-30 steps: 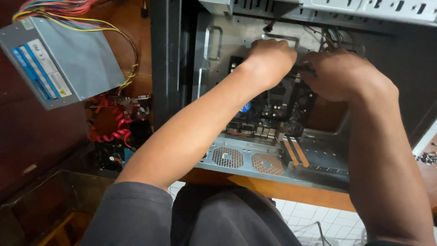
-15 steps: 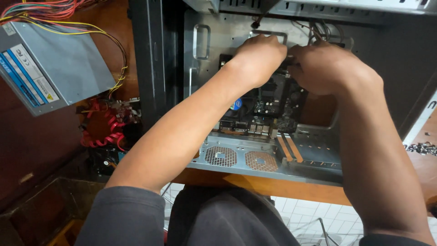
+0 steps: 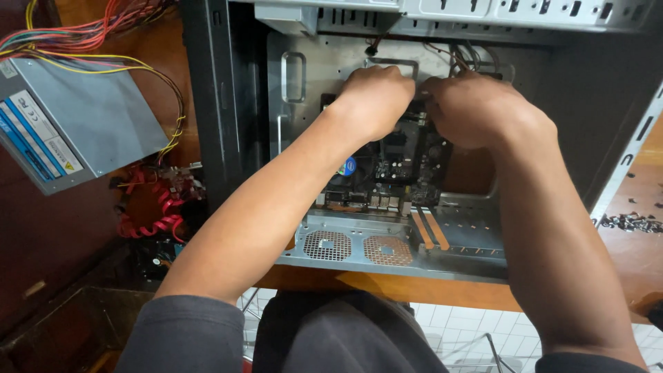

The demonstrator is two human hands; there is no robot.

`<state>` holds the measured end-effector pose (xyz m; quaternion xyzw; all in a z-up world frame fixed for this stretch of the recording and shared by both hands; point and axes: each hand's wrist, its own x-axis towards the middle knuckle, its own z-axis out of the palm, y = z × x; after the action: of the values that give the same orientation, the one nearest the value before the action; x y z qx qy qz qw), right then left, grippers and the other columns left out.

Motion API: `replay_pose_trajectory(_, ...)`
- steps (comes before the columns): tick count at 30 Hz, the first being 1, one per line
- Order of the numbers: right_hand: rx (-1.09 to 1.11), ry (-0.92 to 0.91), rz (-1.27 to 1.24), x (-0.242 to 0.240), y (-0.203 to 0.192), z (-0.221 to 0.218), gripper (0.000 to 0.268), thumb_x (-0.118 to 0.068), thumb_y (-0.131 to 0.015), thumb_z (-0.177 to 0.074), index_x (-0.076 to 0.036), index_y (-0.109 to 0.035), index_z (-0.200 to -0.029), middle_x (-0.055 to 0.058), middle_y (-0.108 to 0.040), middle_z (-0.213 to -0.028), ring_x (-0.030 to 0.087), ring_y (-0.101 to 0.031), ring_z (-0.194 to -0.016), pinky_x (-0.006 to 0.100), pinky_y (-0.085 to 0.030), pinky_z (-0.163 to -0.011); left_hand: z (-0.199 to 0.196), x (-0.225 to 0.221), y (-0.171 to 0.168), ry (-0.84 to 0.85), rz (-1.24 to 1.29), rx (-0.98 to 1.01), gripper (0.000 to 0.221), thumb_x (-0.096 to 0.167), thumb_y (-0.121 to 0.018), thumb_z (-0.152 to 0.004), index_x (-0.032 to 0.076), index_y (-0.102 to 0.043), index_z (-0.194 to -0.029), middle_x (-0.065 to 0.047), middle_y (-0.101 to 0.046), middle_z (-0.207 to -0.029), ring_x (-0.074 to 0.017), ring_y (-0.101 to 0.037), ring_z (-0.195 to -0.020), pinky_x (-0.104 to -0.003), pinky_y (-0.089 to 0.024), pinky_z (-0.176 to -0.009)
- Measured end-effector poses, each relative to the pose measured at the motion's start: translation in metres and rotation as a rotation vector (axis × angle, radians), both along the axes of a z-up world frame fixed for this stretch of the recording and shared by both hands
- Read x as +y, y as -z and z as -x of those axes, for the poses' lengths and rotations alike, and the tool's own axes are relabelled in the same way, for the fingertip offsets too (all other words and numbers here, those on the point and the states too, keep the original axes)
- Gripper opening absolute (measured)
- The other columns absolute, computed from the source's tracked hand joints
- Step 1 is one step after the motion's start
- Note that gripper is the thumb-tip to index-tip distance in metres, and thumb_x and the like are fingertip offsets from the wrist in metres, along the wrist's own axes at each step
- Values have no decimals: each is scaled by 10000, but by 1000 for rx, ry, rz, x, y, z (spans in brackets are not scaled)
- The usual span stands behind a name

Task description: Placing a motherboard into a computer case and securing it with screws using a screwdriver.

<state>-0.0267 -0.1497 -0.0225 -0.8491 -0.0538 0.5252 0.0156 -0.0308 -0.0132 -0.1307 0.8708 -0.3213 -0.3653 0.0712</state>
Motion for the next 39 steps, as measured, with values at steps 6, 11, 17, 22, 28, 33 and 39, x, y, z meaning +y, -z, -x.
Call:
replay_pose_trajectory(6, -10, -40, -19, -6, 3, 1, 361, -71, -431, -939, -88, -612, -1251, 254, -689, -1208, 475, -693, -1053, 559, -561, -801, -10, 8, -10, -23, -8, -6, 459, 378, -869, -807, 97, -707, -1132, -165, -714, -1116, -426, -716, -960, -553, -593, -793)
replay_pose_trajectory(11, -122, -87, -42, -24, 37, 4, 370, -190, -507, -906, -136, -742, -1187, 202, -784, -1056, 407, -743, -1052, 626, -607, -836, -14, 13, -7, -23, 69, 22, 350, 274, -910, -780, 63, -729, -992, -189, -736, -915, -425, -737, -933, -685, -591, -735)
replay_pose_trajectory(17, -127, -48, -42, -20, 49, 10, 531, -572, -578, -875, -180, -766, -1180, 136, -767, -1190, 345, -706, -1168, 646, -542, -976, -15, 12, -36, -11, 19, 28, 338, 251, -852, -834, 19, -738, -1052, -193, -739, -971, -414, -734, -958, -661, -590, -797)
replay_pose_trajectory(22, -181, -184, -19, 8, 23, 25, 836, -711, -737, -735, -147, -591, -1335, 144, -530, -1399, 385, -509, -1317, 738, -409, -999, -14, 11, -23, 11, 23, 9, 217, 132, -768, -879, -36, -734, -1010, -214, -737, -950, -431, -729, -935, -645, -590, -805)
replay_pose_trajectory(28, -169, -295, -13, 30, 28, 46, 1476, -771, -895, -572, -38, -173, -1632, 247, -71, -1719, 503, -128, -1542, 909, -156, -1007, -10, 9, -38, 9, -40, 31, 216, 72, -664, -895, -34, -742, -1066, -224, -734, -1046, -434, -716, -1009, -654, -572, -833)
replay_pose_trajectory(33, -285, -244, -6, 35, 56, 59, 1506, -689, -970, -521, 2, -173, -1596, 288, -43, -1692, 569, -85, -1498, 949, -79, -965, -10, 9, -52, -12, -79, 30, 238, 79, -662, -903, 6, -748, -1111, -196, -739, -1132, -416, -710, -1092, -646, -569, -882)
replay_pose_trajectory(39, -347, -279, 42, 37, 74, 64, 1610, -697, -997, -440, 32, -151, -1601, 307, -66, -1687, 609, -91, -1474, 944, -52, -945, -11, 7, -41, -35, -92, 82, 243, 51, -627, -915, 29, -756, -1120, -197, -735, -1160, -429, -705, -1097, -677, -559, -867)
